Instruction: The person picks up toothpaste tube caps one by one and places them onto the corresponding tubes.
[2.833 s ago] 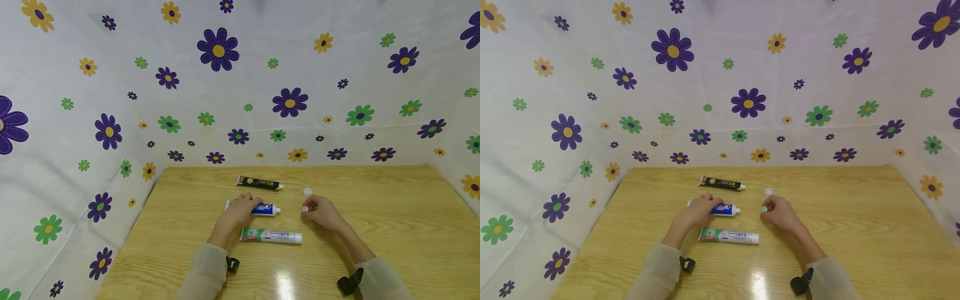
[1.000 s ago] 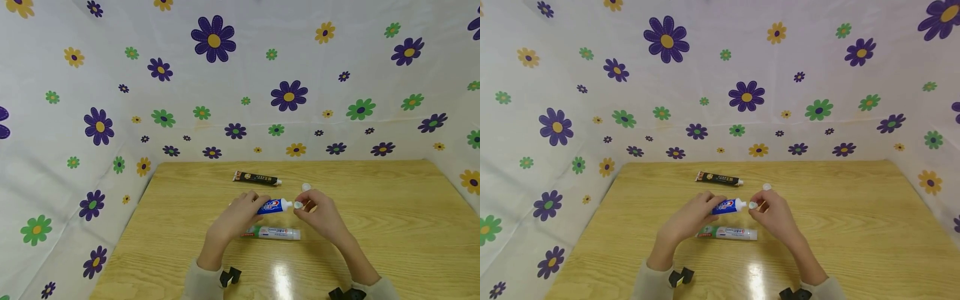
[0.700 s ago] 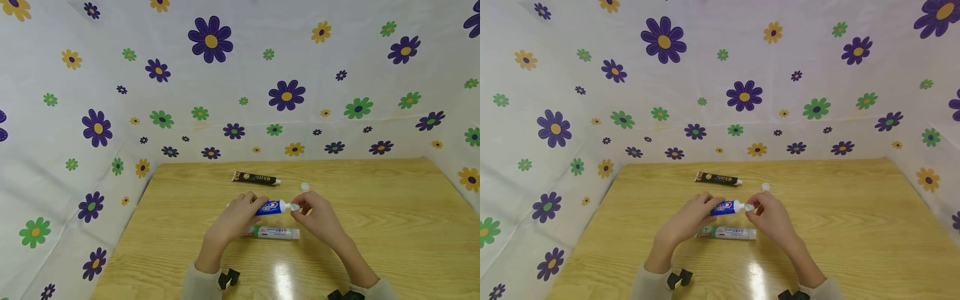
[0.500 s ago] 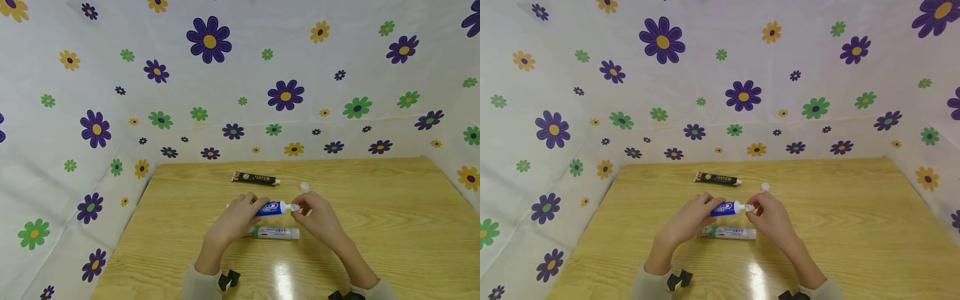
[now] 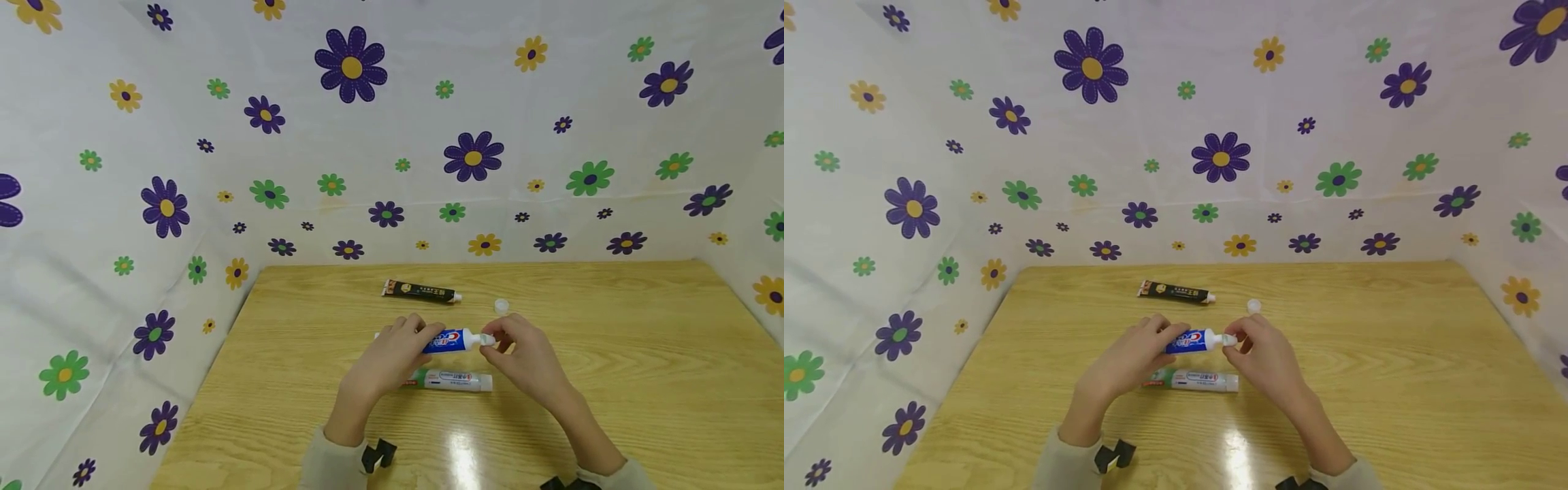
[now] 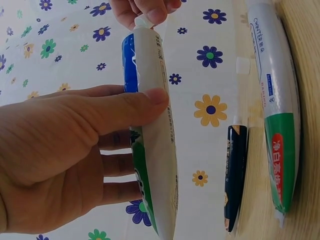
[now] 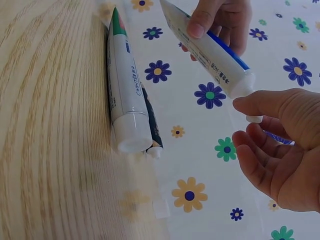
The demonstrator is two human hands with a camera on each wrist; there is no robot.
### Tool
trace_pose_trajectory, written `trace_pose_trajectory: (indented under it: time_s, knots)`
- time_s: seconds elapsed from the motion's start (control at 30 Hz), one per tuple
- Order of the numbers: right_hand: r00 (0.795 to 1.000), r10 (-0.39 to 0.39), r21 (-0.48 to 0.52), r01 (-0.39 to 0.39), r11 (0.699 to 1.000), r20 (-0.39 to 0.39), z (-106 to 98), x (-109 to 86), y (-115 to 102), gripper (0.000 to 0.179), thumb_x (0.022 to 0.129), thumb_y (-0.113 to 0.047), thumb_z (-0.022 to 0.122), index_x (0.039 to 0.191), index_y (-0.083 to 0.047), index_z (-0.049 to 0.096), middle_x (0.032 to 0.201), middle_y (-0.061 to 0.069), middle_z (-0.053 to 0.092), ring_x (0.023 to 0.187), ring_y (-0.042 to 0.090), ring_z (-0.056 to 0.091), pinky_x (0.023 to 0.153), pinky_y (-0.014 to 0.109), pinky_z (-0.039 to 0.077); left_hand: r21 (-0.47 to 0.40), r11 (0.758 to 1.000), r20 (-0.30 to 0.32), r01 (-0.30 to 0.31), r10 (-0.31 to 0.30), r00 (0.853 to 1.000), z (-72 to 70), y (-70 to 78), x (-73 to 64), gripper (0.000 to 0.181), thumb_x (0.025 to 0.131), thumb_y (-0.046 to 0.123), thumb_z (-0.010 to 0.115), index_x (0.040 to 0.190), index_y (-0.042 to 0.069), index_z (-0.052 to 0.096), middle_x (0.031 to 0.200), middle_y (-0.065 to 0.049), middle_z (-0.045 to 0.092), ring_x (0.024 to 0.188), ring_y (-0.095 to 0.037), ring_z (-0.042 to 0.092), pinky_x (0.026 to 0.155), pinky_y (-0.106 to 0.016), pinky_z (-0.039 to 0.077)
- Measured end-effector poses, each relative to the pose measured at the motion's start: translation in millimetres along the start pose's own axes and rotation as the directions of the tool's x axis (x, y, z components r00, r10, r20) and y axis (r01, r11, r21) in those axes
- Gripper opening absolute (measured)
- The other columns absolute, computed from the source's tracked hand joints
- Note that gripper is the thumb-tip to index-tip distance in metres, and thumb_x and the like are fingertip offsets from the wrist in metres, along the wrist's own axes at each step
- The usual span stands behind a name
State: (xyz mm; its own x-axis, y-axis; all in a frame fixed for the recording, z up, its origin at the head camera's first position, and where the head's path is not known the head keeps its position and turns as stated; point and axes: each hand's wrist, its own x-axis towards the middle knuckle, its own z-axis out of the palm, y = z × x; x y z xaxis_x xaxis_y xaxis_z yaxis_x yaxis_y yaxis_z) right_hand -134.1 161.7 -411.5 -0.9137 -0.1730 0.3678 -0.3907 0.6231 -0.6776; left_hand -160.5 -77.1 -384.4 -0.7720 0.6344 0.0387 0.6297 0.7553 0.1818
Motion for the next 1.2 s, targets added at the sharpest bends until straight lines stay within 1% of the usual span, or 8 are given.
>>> trace_pose_trajectory:
  time_s: [0.27,0.37,0.53,0.67,0.9,1.03,1.1,1.2]
  knots:
    - [1.0,0.024,-0.02,-0.024,1.0,0.017,-1.3,-0.8,-0.8,0.02,0.081,-0.001,0.08,0.096,-0.008,0.07,0.089,0.004,0.062,0.074,0.011,0.058,0.064,0.025,0.051,0.009,1.0,0.005,-0.004,0.004,1.0,0.3,3.0,0.5,0.049,0.096,0.026,0.067,0.142,0.022,0.05,0.118,-0.004,0.056,0.105,-0.023,0.055,0.093,-0.044,0.049]
    - [0.999,0.026,-0.025,-0.025,0.999,0.025,-1.5,-0.4,-1.0,0.02,0.08,-0.001,0.08,0.096,-0.008,0.07,0.088,0.003,0.062,0.074,0.011,0.058,0.065,0.025,0.051,0.018,1.0,0.01,-0.004,0.004,1.0,0.0,4.2,0.4,0.049,0.096,0.026,0.067,0.142,0.022,0.05,0.118,-0.004,0.056,0.105,-0.023,0.055,0.093,-0.044,0.049]
    - [1.0,0.003,-0.027,-0.003,1.0,0.026,-2.9,-0.3,-1.7,0.02,0.08,0.0,0.08,0.095,-0.007,0.07,0.088,0.0,0.062,0.074,0.012,0.059,0.065,0.024,0.052,0.021,1.0,0.009,-0.001,0.001,1.0,-0.1,5.7,0.6,0.049,0.096,0.025,0.068,0.142,0.021,0.05,0.118,-0.005,0.056,0.105,-0.023,0.055,0.092,-0.045,0.049]
    - [0.999,-0.018,-0.051,0.019,0.999,0.027,-3.3,-0.7,-1.7,0.019,0.08,-0.001,0.08,0.095,-0.007,0.07,0.088,-0.001,0.061,0.075,0.012,0.059,0.064,0.024,0.051,0.022,1.0,0.006,0.001,-0.002,1.0,0.6,5.9,0.3,0.049,0.095,0.024,0.068,0.141,0.021,0.051,0.118,-0.005,0.056,0.105,-0.023,0.055,0.092,-0.045,0.049]
    - [0.997,-0.074,-0.118,0.075,0.99,0.013,-0.4,-1.8,-1.5,0.019,0.079,-0.002,0.081,0.094,-0.008,0.07,0.089,-0.001,0.061,0.075,0.011,0.059,0.063,0.025,0.051,0.045,0.999,-0.003,0.0,0.0,1.0,1.9,5.4,-2.0,0.049,0.095,0.024,0.069,0.14,0.021,0.051,0.115,-0.005,0.056,0.103,-0.023,0.054,0.091,-0.044,0.049]
    - [0.994,-0.11,-0.158,0.109,0.981,0.001,1.0,-2.3,-1.2,0.02,0.079,-0.002,0.081,0.094,-0.008,0.07,0.091,0.001,0.06,0.077,0.016,0.061,0.061,0.024,0.05,0.061,0.998,-0.008,0.004,-0.004,1.0,0.1,7.5,-2.7,0.048,0.095,0.025,0.069,0.14,0.022,0.052,0.114,-0.004,0.056,0.102,-0.022,0.053,0.091,-0.042,0.05]
    - [0.993,-0.119,-0.158,0.117,0.98,0.001,1.0,-2.6,-1.2,0.021,0.079,0.0,0.08,0.095,-0.008,0.07,0.093,0.002,0.06,0.078,0.018,0.062,0.059,0.024,0.049,0.068,0.998,-0.009,0.004,-0.003,1.0,-0.7,8.6,-2.6,0.047,0.095,0.025,0.068,0.139,0.022,0.052,0.113,-0.004,0.056,0.101,-0.022,0.053,0.091,-0.042,0.049]
    - [0.993,-0.119,-0.133,0.119,0.984,0.013,-0.2,-3.0,-1.9,0.023,0.079,0.002,0.079,0.097,-0.007,0.07,0.094,0.002,0.063,0.078,0.018,0.063,0.058,0.022,0.049,0.078,0.997,-0.011,0.001,0.0,1.0,-0.9,9.5,-2.1,0.045,0.096,0.026,0.068,0.138,0.022,0.053,0.112,-0.003,0.056,0.1,-0.021,0.052,0.091,-0.041,0.049]
